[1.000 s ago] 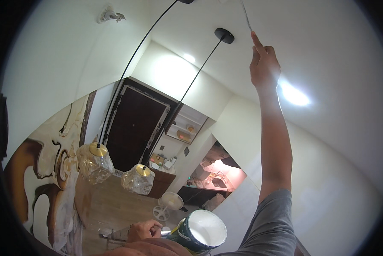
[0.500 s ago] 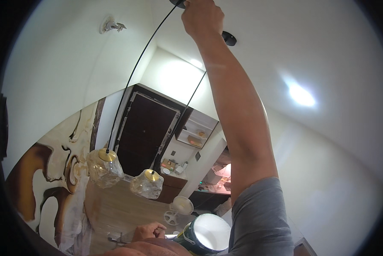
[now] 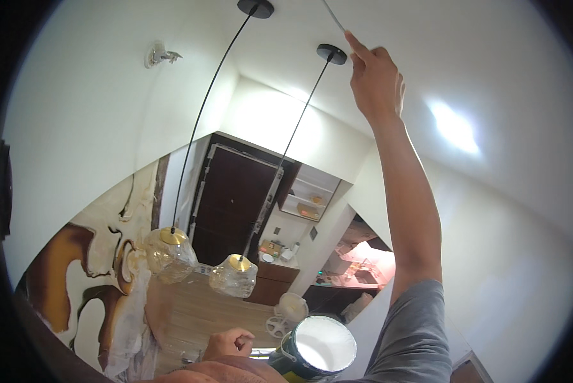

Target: The person paints the ceiling white using a small roller and a paint can. They repeatedly dip the roller into the paint and apply it to the ceiling around recessed lights and pendant fixtures, working from a ladder.

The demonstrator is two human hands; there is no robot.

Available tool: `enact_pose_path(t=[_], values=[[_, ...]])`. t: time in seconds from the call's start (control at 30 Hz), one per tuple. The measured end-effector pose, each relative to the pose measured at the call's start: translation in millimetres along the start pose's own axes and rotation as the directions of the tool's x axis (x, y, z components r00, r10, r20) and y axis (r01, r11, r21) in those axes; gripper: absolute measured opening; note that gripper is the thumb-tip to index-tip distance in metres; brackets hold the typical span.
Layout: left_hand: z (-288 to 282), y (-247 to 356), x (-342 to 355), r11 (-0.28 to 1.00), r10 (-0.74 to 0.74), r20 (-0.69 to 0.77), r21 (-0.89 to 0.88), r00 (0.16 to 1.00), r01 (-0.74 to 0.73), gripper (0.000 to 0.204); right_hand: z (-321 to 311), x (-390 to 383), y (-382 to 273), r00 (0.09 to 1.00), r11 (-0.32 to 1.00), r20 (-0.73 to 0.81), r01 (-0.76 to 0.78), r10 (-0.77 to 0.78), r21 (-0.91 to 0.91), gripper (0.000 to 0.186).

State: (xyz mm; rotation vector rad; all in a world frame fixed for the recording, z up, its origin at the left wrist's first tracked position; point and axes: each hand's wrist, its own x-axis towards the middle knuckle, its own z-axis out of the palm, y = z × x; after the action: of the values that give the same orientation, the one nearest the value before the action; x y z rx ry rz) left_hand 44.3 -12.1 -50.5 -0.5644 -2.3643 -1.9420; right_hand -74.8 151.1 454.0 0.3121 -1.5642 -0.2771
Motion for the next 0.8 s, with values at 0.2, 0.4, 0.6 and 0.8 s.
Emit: enact_pose_path(t=[0.2, 0.4, 0.6, 0.8], values=[[-5, 3, -2, 0.996, 0.050, -0.172, -0.062, 0.984, -0.061, 0.023, -23, -87, -9, 0.897, 0.609, 0.365, -0.437, 0.248, 0.662, 0.045], [-66, 154, 46, 0.864, 0.492, -0.371, 0.092, 0.788, -0.496, 0.061, -54, -195, -69, 0.703, 0.016, 0.706, -0.708, -0.090, 0.706, 0.062], [-60, 218, 67, 0.750, 0.658, -0.309, 0.349, 0.687, -0.561, 0.070, -73, -205, -121, 0.701, -0.541, 0.669, -0.673, -0.249, 0.504, 0.062], [-87, 225, 82, 0.731, 0.644, -0.246, 0.476, 0.724, -0.489, 0.046, -79, -203, -99, 0.751, -0.272, 0.550, -0.651, -0.365, 0.709, 0.064]])
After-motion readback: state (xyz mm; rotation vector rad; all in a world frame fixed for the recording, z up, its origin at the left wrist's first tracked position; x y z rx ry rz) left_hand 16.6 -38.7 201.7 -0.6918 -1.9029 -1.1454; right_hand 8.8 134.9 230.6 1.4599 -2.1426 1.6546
